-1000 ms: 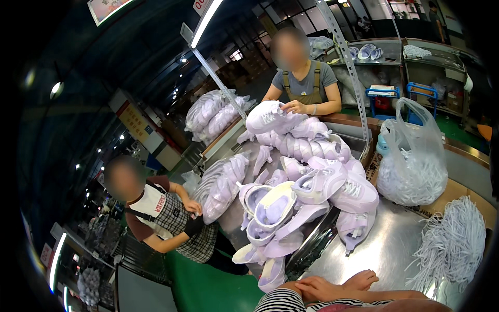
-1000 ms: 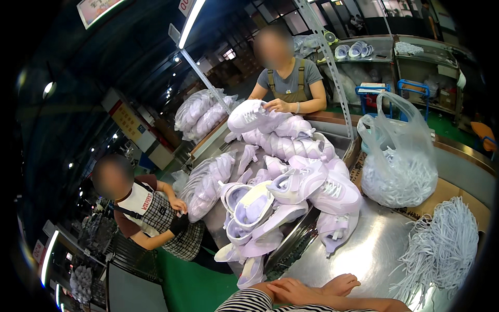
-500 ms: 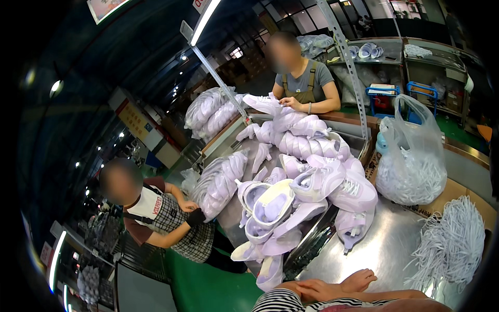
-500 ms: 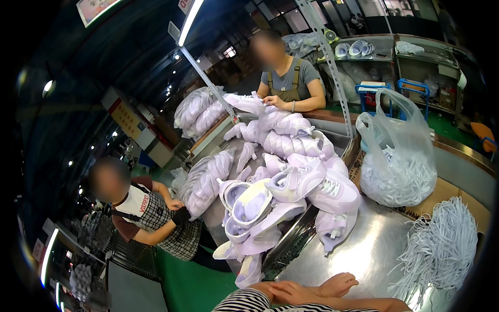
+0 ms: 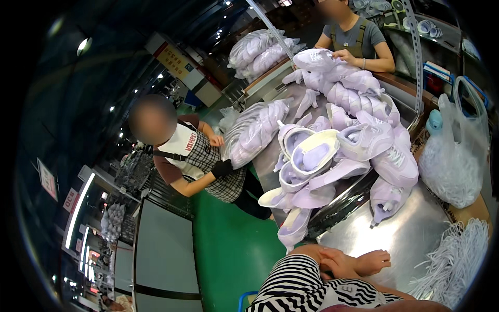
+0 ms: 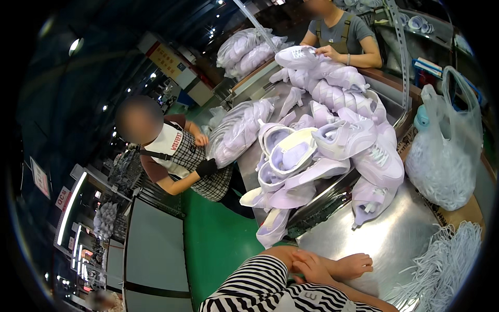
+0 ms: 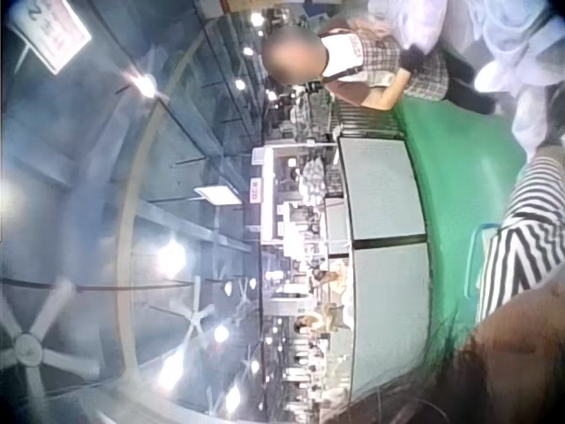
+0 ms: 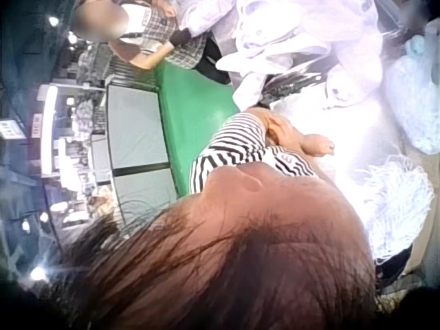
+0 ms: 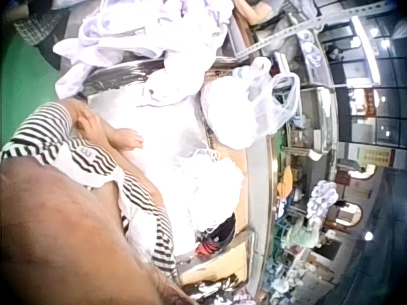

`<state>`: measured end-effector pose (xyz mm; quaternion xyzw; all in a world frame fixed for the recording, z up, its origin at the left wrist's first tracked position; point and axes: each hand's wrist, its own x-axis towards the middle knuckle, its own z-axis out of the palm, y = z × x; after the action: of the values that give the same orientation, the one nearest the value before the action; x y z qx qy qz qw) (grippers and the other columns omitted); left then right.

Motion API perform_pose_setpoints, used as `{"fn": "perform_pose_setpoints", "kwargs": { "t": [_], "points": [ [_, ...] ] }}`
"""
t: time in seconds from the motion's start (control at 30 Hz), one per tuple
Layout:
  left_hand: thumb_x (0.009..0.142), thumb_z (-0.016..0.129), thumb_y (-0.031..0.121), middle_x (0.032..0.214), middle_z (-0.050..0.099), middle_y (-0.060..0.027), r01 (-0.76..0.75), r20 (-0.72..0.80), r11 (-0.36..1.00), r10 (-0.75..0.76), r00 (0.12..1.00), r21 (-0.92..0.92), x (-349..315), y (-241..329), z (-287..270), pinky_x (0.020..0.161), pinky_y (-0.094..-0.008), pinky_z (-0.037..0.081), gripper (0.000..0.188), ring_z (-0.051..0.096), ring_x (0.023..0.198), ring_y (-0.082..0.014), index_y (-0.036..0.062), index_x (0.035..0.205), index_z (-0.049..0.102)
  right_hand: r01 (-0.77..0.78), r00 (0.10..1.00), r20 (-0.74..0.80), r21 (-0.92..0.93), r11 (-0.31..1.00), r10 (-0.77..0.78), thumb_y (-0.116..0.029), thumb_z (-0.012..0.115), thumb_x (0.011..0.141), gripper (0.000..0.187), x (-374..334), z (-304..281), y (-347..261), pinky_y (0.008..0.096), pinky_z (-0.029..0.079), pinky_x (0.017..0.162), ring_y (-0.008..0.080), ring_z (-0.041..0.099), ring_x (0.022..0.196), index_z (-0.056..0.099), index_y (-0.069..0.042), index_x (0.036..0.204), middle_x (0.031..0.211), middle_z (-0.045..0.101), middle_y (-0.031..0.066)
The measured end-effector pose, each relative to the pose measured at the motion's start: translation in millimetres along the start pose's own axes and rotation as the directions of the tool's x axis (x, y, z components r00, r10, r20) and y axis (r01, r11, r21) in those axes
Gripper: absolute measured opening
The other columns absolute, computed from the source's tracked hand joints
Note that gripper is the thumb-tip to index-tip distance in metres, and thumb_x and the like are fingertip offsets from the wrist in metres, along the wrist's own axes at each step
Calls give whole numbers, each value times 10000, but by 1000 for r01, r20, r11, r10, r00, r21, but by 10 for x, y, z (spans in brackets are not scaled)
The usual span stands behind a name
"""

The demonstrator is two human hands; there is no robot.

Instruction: The person gathers groups of white shoelaces from a table, aligns them, and places them into plastic bags.

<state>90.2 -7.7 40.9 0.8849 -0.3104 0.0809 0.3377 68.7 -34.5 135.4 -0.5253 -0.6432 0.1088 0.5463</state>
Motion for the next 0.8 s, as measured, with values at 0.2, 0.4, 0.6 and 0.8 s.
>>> {"fn": "perform_pose_setpoints", "kwargs": {
  "t": [0.2,0.4,0.6,0.8],
  "points": [
    [649,571,17,912,491,-105,-12,-16,1000,12,1000,20,-44,-46,137,727,-364,398,287,480,827,-271,50,932,542,58,998,-6,-38,998,-58,-145,724,703,358,-67,32,-34,482,373,1012,403,457,1169,564,-25,999,1268,483,209],
    [660,584,32,922,492,-103,-36,24,998,35,999,45,-6,-52,47,745,-363,401,293,481,850,-269,45,949,535,-62,998,-9,66,996,63,-160,702,729,398,-122,81,3,462,357,1015,391,450,1178,581,-34,1087,1304,452,216],
    [638,558,23,893,486,-109,-14,-11,1000,15,1000,23,-16,2,67,729,-369,387,282,465,833,-279,52,918,533,-53,998,14,-23,998,53,-128,635,808,394,-130,99,-17,447,360,1017,361,469,1159,574,-60,1192,1265,489,177],
    [660,568,10,920,493,-108,-29,38,998,27,999,50,15,-6,13,753,-367,399,305,478,855,-275,46,961,535,-185,983,51,206,961,178,-121,639,807,306,-328,327,273,446,363,1021,383,463,1179,583,-30,1094,1292,475,199]
  ]
}}
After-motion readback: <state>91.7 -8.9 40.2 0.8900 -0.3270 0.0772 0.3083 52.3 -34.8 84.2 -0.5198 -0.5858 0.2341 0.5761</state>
